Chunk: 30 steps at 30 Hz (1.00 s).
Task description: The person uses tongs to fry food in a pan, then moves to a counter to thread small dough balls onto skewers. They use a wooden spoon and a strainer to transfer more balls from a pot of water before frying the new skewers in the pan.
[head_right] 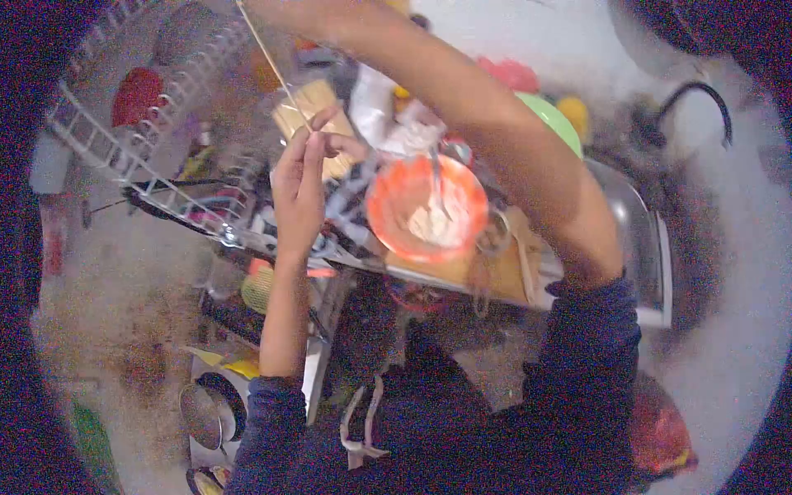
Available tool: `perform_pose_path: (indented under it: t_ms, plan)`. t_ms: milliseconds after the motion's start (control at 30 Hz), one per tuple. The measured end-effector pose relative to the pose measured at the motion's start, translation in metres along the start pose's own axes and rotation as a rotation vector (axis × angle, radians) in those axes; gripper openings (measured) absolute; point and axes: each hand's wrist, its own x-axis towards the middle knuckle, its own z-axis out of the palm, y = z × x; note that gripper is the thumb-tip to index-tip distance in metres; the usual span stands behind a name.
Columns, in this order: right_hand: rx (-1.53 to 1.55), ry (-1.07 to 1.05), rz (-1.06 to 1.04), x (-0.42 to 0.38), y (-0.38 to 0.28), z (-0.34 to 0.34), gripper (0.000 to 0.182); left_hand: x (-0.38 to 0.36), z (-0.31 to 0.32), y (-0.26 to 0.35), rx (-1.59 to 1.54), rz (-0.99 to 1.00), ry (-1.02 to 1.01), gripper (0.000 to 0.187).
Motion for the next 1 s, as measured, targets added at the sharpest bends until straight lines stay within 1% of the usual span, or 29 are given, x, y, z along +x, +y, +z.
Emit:
perform_pose_path:
  t_ms: [33, 100, 133, 167, 233, 267, 333, 367, 433, 467, 500, 533, 567, 600, 633, 700, 733, 800, 833, 900, 933, 1000]
  plan:
    - [0.064, -0.017, -0.096, -0.013, -0.011, -0.009, 0.023, -0.01, 0.013, 0.002, -0.032, -0.018, -0.017, 0.034]
    - [0.116, -0.046, 0.25, -0.048, -0.047, -0.025, 0.021, -0.029, 0.036, 0.01, -0.057, -0.064, -0.17, 0.032]
    - [-0.259, -0.052, 0.233, -0.075, -0.064, -0.036, 0.021, -0.04, 0.05, 0.015, -0.101, -0.056, -0.195, 0.028]
    - [-0.632, -0.063, 0.205, -0.104, -0.077, -0.046, 0.022, -0.048, 0.061, 0.015, -0.013, 0.083, -0.222, 0.025]
    - [-0.348, 0.05, 0.294, -0.164, -0.078, -0.052, 0.022, -0.07, 0.086, 0.02, -0.321, 0.079, -0.29, 0.023]
    - [-0.374, 0.072, 0.412, -0.191, -0.088, -0.056, 0.023, -0.081, 0.094, 0.02, -0.338, 0.076, -0.291, 0.023]
    - [-0.405, 0.083, 0.639, -0.228, -0.114, -0.068, 0.025, -0.104, 0.11, 0.013, -0.113, -0.046, -0.477, 0.027]
    - [-0.408, 0.081, 0.751, -0.242, -0.125, -0.076, 0.026, -0.118, 0.116, 0.007, -0.117, -0.051, -0.48, 0.027]
    - [-0.756, 0.093, 0.697, -0.285, -0.133, -0.101, 0.027, -0.151, 0.128, -0.015, -0.135, -0.192, -0.473, 0.032]
    - [-0.795, 0.099, 0.75, -0.296, -0.135, -0.11, 0.026, -0.169, 0.129, -0.03, -0.093, -0.338, -0.432, 0.041]
    - [-0.833, 0.103, 0.804, -0.307, -0.136, -0.118, 0.025, -0.184, 0.127, -0.044, -0.085, -0.335, -0.433, 0.041]
    - [-0.828, 0.106, 0.797, -0.32, -0.134, -0.127, 0.025, -0.196, 0.126, -0.058, 0.059, -0.308, -0.382, 0.045]
    - [-0.896, 0.058, 0.95, -0.334, -0.132, -0.135, 0.023, -0.204, 0.125, -0.068, 0.203, -0.282, -0.329, 0.049]
    - [-0.962, 0.006, 1.102, -0.344, -0.128, -0.142, 0.021, -0.207, 0.126, -0.072, 0.164, -0.347, -0.321, 0.057]
    - [-0.954, 0.002, 1.093, -0.352, -0.122, -0.149, 0.021, -0.207, 0.131, -0.078, 0.173, -0.344, -0.312, 0.057]
    - [-1.006, -0.163, 1.253, -0.36, -0.113, -0.165, 0.016, -0.207, 0.143, -0.082, 0.392, -0.245, -0.282, 0.063]
    - [-0.996, -0.17, 1.242, -0.362, -0.105, -0.174, 0.016, -0.204, 0.15, -0.083, 0.404, -0.245, -0.271, 0.063]
    - [-1.109, -0.234, 0.93, -0.368, -0.092, -0.188, 0.015, -0.202, 0.165, -0.085, 0.578, -0.299, -0.313, 0.07]
    - [-1.1, -0.236, 0.929, -0.367, -0.088, -0.193, 0.015, -0.201, 0.17, -0.088, 0.585, -0.303, -0.311, 0.07]
    - [-1.129, -0.365, 0.886, -0.362, -0.079, -0.197, 0.017, -0.202, 0.179, -0.095, 0.712, -0.315, -0.326, 0.07]
    - [-1.119, -0.368, 0.887, -0.359, -0.075, -0.199, 0.017, -0.203, 0.181, -0.098, 0.719, -0.322, -0.325, 0.07]
    - [-1.159, -0.54, 0.904, -0.353, -0.068, -0.203, 0.018, -0.203, 0.185, -0.102, 0.798, -0.329, -0.328, 0.068]
